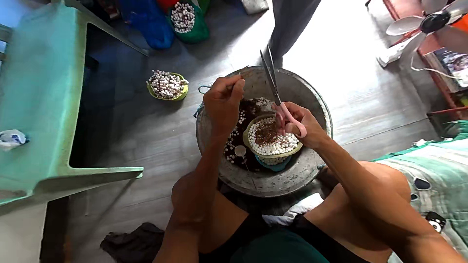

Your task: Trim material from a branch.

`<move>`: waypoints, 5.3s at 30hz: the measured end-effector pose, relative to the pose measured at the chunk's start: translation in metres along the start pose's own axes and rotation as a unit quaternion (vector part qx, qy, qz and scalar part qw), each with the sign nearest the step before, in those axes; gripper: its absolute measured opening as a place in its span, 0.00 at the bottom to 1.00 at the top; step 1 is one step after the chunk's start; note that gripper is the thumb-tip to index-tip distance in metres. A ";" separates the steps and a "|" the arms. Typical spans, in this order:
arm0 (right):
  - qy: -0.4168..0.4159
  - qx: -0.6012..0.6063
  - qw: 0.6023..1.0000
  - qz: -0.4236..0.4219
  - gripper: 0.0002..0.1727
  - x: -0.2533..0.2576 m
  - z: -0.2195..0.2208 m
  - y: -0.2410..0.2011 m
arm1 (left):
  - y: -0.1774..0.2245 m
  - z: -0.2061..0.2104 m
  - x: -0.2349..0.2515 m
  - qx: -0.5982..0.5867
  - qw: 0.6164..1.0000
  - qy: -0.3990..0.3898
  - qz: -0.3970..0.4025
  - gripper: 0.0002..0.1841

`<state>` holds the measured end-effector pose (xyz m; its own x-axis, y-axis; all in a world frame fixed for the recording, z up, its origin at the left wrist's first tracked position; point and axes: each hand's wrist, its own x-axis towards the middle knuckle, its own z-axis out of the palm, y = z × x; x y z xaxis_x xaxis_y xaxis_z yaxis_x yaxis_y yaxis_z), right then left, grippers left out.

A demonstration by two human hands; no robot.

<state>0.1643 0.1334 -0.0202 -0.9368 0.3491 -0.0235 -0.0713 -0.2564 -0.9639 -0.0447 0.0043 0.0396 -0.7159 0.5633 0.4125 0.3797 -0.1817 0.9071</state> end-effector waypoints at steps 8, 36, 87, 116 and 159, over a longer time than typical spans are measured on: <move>0.020 -0.035 0.999 0.010 0.47 0.001 0.002 0.004 | 0.004 0.001 -0.006 0.074 0.996 -0.010 0.052 0.08; 0.009 -0.047 0.999 0.009 0.44 0.002 0.003 -0.006 | 0.003 0.001 -0.001 -0.009 0.999 -0.030 -0.037 0.06; 0.048 -0.142 0.988 -0.020 0.39 -0.001 0.003 -0.004 | -0.006 0.003 -0.002 0.050 0.997 -0.056 -0.026 0.06; -0.154 -0.775 0.531 0.307 0.08 0.096 -0.144 0.049 | 0.017 -0.029 -0.004 -0.192 0.951 -0.065 -0.233 0.07; -0.305 -0.827 0.441 0.169 0.09 0.116 -0.137 0.102 | 0.029 -0.040 0.000 -0.346 0.878 -0.003 -0.330 0.09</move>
<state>0.0950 0.2711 -0.1571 -0.7526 0.1058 -0.6499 -0.0177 0.9834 0.1806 -0.0576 -0.0329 0.0690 -0.6424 0.7341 -0.2200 -0.5647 -0.2594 0.7834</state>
